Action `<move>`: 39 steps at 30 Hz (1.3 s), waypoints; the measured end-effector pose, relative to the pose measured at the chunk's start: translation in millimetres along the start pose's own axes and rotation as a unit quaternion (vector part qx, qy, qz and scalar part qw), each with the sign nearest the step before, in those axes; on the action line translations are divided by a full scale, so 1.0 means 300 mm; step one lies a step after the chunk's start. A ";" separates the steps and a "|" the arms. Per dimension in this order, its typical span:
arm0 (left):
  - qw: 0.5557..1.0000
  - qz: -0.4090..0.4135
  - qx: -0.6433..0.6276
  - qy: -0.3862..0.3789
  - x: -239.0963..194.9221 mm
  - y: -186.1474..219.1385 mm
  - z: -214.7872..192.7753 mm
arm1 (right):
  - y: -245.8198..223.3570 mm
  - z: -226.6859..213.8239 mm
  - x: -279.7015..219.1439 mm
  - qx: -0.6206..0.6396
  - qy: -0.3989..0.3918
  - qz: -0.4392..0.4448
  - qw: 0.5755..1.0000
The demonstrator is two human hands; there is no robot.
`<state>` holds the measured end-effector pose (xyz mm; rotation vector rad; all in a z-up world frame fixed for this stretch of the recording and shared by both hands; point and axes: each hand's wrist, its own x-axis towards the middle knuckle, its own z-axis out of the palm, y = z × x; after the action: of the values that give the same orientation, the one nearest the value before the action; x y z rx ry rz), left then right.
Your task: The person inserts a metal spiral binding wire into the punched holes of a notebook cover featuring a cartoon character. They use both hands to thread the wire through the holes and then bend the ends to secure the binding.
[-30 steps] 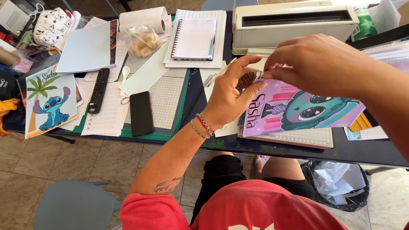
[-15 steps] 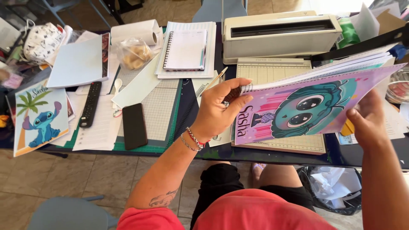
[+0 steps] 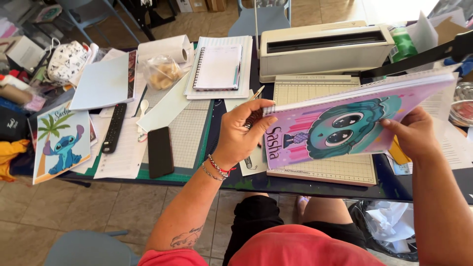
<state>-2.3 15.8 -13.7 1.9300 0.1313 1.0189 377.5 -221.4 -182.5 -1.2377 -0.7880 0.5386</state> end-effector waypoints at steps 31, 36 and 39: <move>0.757 -0.475 -0.391 0.220 -0.382 -0.384 -0.119 | -0.513 0.534 -0.294 0.531 -0.147 0.114 0.827; 0.695 -0.463 -0.461 0.299 -0.601 -0.387 0.036 | -0.225 0.435 -0.292 0.387 -0.141 0.108 0.905; 0.688 -0.499 -0.443 0.285 -0.681 -0.297 0.121 | -0.215 0.412 -0.275 0.332 -0.069 0.184 0.923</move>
<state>-83.7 -52.6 -212.9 0.4023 0.7907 0.6368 226.5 -222.8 -124.1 -0.7096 -0.4200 1.1077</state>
